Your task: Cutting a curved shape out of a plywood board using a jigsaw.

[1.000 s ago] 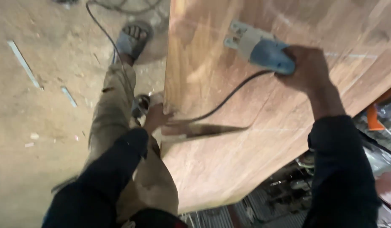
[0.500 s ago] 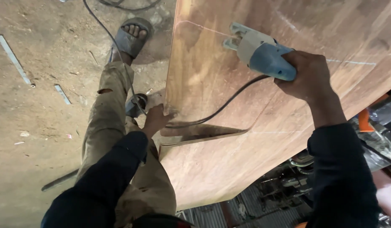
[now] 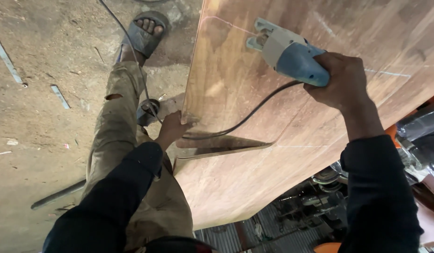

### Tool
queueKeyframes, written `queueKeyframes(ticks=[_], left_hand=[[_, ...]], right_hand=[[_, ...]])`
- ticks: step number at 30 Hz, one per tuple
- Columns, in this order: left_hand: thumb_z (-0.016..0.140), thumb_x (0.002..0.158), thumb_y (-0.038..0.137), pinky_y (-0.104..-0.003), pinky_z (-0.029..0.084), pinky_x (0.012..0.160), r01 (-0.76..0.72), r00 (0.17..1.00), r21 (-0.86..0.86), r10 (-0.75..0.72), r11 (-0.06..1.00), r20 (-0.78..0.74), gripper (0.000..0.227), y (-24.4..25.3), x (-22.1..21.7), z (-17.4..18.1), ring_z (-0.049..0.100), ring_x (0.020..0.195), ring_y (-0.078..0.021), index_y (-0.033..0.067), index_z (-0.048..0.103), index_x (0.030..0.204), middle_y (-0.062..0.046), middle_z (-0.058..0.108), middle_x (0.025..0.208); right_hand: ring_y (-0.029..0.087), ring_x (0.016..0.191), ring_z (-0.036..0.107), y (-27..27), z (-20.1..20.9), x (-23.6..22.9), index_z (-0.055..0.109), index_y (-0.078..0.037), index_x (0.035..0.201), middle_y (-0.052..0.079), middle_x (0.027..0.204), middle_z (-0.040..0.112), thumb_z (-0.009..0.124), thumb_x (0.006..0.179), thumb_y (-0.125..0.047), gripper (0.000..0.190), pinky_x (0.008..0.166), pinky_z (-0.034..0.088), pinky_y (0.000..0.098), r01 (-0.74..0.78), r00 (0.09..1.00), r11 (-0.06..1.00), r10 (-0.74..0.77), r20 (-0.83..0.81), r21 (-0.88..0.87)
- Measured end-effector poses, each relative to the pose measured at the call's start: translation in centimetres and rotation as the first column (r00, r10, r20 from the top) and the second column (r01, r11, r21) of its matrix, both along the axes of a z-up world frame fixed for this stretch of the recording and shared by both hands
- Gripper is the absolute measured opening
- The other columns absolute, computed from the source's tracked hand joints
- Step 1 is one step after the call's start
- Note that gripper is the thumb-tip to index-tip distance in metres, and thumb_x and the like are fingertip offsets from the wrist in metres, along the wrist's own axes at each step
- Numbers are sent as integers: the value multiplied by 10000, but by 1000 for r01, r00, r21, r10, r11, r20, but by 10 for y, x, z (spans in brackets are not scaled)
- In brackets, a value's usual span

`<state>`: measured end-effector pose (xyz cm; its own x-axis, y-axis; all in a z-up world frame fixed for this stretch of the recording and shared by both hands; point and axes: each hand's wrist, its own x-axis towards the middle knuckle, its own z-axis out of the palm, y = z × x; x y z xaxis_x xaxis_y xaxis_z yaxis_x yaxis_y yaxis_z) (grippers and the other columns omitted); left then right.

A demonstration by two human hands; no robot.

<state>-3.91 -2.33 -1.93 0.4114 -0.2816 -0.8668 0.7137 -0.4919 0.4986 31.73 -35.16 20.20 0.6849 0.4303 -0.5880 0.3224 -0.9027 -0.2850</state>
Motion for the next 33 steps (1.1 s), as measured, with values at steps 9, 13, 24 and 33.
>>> queueKeyframes(ticks=[9, 13, 24, 33], left_hand=[[856, 755, 472, -504, 528, 781, -28, 999, -24, 27, 999, -17, 590, 1, 8, 2, 689, 889, -417, -45, 669, 968, -254, 695, 877], [860, 744, 491, -508, 531, 775, -34, 999, -17, 34, 999, 33, 603, -1, 1, -2, 692, 885, -422, -35, 666, 966, -248, 701, 877], [851, 765, 396, -457, 552, 828, -139, 990, -83, 140, 987, 5, 477, 1, 9, 7, 722, 959, -364, 32, 730, 1048, -200, 746, 966], [879, 742, 405, -465, 551, 820, -137, 990, -48, 138, 989, 25, 521, -3, 2, 0, 712, 953, -373, 18, 707, 1047, -208, 740, 970]], right_hand=[[333, 973, 733, 14, -2, 8, 758, -72, 1117, 141, 1100, 750, 900, 720, -197, 440, 861, 599, 394, -20, 1000, 999, 20, -15, 31], [335, 952, 731, 22, -2, 9, 760, -76, 1099, 138, 1067, 748, 903, 710, -199, 433, 837, 594, 400, -30, 999, 999, 31, -14, 22], [329, 922, 734, 37, -7, 12, 750, -66, 1076, 137, 1065, 747, 900, 749, -212, 389, 814, 595, 401, -78, 997, 995, 77, 10, 56], [334, 913, 731, 53, -6, 13, 751, -77, 1092, 141, 1041, 745, 856, 783, -175, 341, 801, 595, 399, -45, 999, 998, 45, 8, 51]])
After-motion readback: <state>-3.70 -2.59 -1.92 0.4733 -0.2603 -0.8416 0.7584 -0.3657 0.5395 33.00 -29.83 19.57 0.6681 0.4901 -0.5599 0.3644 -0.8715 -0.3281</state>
